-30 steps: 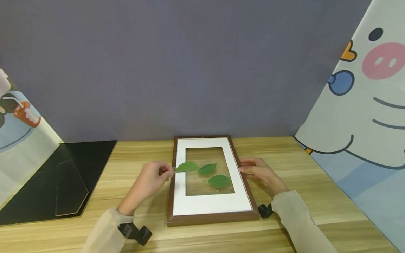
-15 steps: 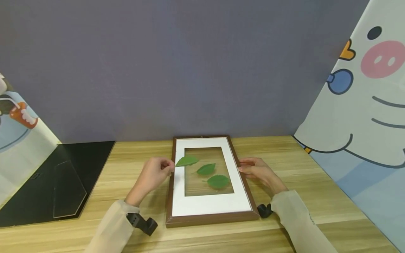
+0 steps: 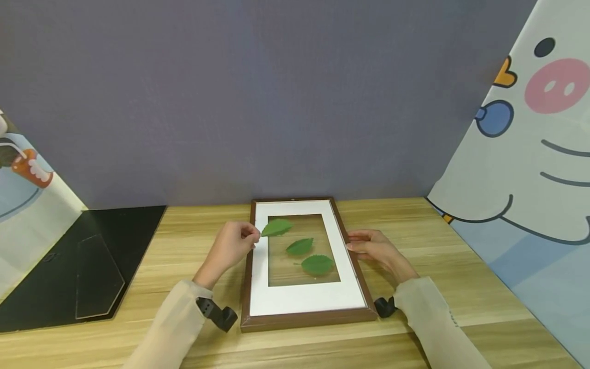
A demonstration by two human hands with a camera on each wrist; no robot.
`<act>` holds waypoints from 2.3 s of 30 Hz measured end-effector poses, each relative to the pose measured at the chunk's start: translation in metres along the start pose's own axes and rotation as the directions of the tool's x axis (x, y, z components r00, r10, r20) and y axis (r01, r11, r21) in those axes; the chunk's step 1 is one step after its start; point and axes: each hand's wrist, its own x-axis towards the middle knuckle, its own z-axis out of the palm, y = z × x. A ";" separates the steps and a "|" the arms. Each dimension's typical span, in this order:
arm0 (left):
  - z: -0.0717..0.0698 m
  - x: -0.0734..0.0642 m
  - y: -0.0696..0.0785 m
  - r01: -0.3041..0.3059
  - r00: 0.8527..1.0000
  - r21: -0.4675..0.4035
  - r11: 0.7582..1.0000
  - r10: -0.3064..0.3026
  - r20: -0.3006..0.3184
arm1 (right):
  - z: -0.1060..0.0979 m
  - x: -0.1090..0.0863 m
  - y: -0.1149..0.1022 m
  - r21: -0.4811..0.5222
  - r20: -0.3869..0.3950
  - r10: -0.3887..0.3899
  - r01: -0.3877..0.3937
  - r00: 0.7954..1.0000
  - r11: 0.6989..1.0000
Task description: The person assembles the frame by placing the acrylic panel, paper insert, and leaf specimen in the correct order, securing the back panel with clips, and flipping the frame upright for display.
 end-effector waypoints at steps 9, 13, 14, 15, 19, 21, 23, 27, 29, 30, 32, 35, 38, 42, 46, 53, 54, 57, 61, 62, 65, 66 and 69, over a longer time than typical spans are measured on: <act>0.007 0.010 0.000 0.001 1.000 0.027 1.000 -0.001 -0.023 | -0.001 0.001 0.000 -0.001 0.010 0.003 -0.003 1.000 1.000; 0.010 0.014 0.001 0.011 1.000 0.028 1.000 -0.011 -0.013 | -0.001 0.000 0.000 0.000 0.010 0.000 0.000 1.000 1.000; 0.010 0.015 0.002 0.012 1.000 0.027 1.000 -0.012 -0.010 | -0.001 0.000 0.000 -0.001 0.010 -0.002 0.002 1.000 1.000; 0.011 0.016 0.002 0.011 1.000 0.028 1.000 -0.011 -0.008 | -0.001 0.000 0.000 0.000 0.010 -0.003 0.003 1.000 1.000; 0.013 0.019 0.004 0.002 1.000 0.032 0.999 -0.002 -0.007 | -0.001 0.000 0.000 -0.006 0.009 -0.007 0.007 1.000 1.000; 0.015 0.022 0.005 -0.001 1.000 0.044 0.999 0.002 -0.013 | -0.001 0.000 0.000 -0.005 0.012 -0.008 0.008 1.000 1.000; 0.016 0.024 0.006 -0.005 1.000 0.054 0.999 0.006 -0.016 | -0.001 0.000 0.000 -0.002 0.014 -0.008 0.008 1.000 1.000; 0.019 0.028 0.006 -0.037 0.999 0.083 0.996 0.038 -0.017 | -0.001 0.000 0.000 0.005 0.014 -0.006 0.006 1.000 1.000; 0.021 0.030 0.007 -0.054 0.998 0.100 0.994 0.056 -0.014 | -0.001 0.000 0.000 0.006 0.011 -0.006 0.006 1.000 1.000; 0.021 0.031 0.007 -0.061 0.998 0.109 0.992 0.063 -0.014 | -0.001 0.000 0.000 0.007 0.011 -0.006 0.006 1.000 1.000; 0.023 0.033 0.009 -0.059 0.998 0.121 0.991 0.060 -0.006 | -0.001 0.000 0.001 0.009 0.008 -0.006 0.005 1.000 1.000; 0.025 0.035 0.011 -0.050 0.999 0.121 0.991 0.050 0.005 | -0.001 0.001 0.001 0.012 0.009 -0.006 0.006 1.000 1.000; 0.027 0.037 0.014 -0.046 0.999 0.114 0.992 0.044 0.014 | 0.000 0.001 0.001 0.008 0.009 -0.007 0.007 1.000 1.000; 0.029 0.040 0.015 -0.034 0.999 0.093 0.995 0.031 0.025 | -0.001 0.001 0.000 0.003 0.009 -0.006 0.006 1.000 1.000; 0.031 0.044 0.015 -0.016 0.999 0.092 0.996 0.013 0.035 | -0.001 0.001 0.000 0.001 0.008 -0.003 0.003 1.000 1.000; 0.035 0.050 0.014 -0.023 0.999 0.114 0.993 0.018 0.044 | -0.001 0.001 0.000 0.007 0.006 -0.006 0.006 1.000 1.000; 0.036 0.051 0.014 -0.032 0.999 0.118 0.993 0.027 0.041 | -0.001 0.002 0.000 0.010 0.007 -0.008 0.008 1.000 1.000; 0.038 0.053 0.014 -0.063 0.998 0.127 0.990 0.058 0.036 | -0.001 0.001 0.000 0.008 0.014 -0.016 0.016 1.000 1.000; 0.040 0.056 0.014 -0.080 0.996 0.125 0.989 0.074 0.045 | -0.001 0.001 0.000 0.005 0.016 -0.013 0.013 1.000 1.000; 0.040 0.057 0.014 -0.079 0.996 0.123 0.989 0.074 0.049 | -0.001 0.000 -0.001 0.005 0.016 -0.012 0.012 1.000 1.000; 0.042 0.058 0.014 -0.070 0.996 0.116 0.991 0.062 0.066 | 0.000 0.000 -0.001 0.005 0.016 -0.009 0.009 1.000 1.000; 0.043 0.059 0.014 -0.066 0.996 0.114 0.991 0.058 0.073 | 0.000 0.000 -0.001 0.004 0.018 -0.011 0.011 1.000 1.000; 0.045 0.060 0.015 -0.057 0.994 0.106 0.993 0.046 0.097 | 0.000 0.000 0.000 0.004 0.013 -0.011 0.011 1.000 1.000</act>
